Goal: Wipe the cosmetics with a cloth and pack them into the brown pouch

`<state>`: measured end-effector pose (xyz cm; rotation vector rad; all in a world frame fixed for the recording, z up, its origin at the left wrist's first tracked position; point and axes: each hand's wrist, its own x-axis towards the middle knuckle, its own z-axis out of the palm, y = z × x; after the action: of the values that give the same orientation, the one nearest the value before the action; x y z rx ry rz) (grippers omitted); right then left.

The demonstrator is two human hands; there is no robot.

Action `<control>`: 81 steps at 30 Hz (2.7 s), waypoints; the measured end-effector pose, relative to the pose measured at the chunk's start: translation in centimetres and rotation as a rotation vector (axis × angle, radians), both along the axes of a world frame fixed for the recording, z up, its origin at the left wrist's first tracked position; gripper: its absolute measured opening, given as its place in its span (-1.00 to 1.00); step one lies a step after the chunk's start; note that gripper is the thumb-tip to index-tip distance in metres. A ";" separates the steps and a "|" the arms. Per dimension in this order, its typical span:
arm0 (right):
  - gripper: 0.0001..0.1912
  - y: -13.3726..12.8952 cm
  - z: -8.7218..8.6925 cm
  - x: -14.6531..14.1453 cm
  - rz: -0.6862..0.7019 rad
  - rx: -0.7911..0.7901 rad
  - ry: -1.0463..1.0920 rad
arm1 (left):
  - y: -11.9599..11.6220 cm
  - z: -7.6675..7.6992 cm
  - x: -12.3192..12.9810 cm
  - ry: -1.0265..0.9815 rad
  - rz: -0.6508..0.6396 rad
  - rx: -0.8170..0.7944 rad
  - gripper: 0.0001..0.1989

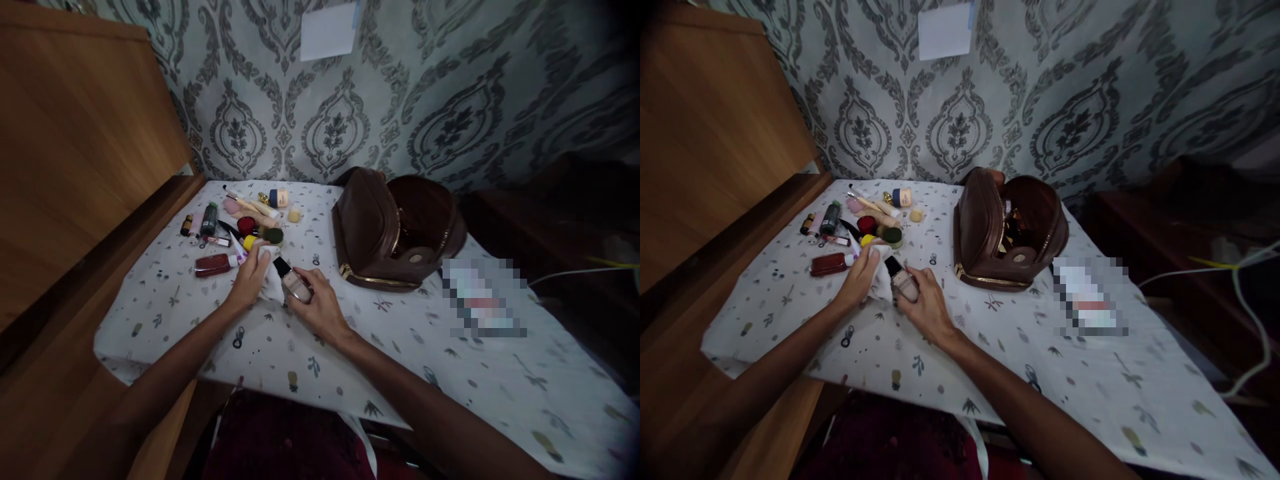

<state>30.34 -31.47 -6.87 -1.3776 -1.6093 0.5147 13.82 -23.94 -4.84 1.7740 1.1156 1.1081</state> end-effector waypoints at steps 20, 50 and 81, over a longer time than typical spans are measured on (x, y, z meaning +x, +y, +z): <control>-0.50 -0.4 -0.3 -0.5 0.128 0.041 0.028 | -0.3 0.0 0.0 0.246 -0.070 0.165 -0.68; -0.46 -1.2 -0.5 -0.3 0.166 0.089 -0.240 | -1.2 0.4 0.3 0.095 -0.114 0.172 -0.65; -0.78 0.0 0.8 -0.5 0.121 -0.160 0.477 | -0.4 -0.5 0.5 -0.291 -0.028 -0.234 -0.54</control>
<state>29.86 -31.50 -6.11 -1.1615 -1.2828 0.9822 14.34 -24.32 -5.33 1.3933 0.9943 1.1267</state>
